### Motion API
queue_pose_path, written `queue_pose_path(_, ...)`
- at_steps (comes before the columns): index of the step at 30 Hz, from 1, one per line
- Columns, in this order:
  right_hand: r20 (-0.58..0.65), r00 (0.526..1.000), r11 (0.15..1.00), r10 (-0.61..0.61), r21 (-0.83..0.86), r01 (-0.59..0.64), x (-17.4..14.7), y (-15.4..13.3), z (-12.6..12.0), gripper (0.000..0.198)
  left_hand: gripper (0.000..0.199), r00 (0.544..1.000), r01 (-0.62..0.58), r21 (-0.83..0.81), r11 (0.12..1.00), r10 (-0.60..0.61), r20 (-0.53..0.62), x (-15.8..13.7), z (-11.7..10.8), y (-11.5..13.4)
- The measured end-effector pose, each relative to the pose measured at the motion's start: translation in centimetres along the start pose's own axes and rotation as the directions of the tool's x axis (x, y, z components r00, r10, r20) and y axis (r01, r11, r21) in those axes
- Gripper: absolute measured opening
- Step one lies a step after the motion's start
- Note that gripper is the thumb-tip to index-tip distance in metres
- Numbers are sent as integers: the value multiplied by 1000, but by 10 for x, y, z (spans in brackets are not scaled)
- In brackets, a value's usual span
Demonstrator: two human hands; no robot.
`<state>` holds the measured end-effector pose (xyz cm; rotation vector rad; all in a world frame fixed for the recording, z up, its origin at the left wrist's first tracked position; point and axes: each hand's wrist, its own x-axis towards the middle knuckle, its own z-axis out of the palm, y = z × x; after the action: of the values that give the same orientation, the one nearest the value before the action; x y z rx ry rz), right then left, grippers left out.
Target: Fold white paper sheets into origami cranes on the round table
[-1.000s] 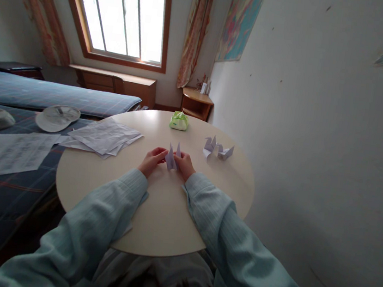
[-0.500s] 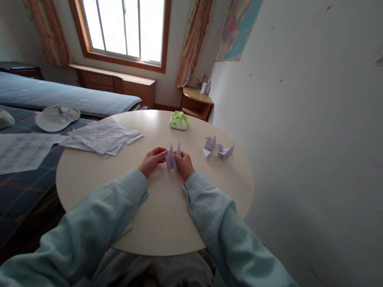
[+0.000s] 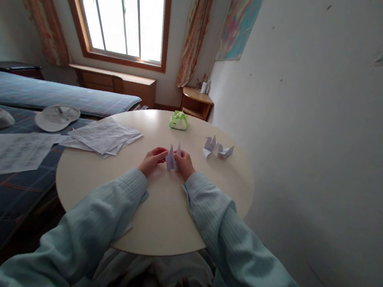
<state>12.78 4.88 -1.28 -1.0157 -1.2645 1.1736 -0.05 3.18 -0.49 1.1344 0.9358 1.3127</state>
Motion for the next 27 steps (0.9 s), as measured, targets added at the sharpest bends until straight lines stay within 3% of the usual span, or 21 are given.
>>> queue_pose_path(27, 1, 1000, 1000, -9, -3, 9, 1, 1, 0, 18, 31, 1000, 0, -1, 1000, 0, 11, 1, -1, -1)
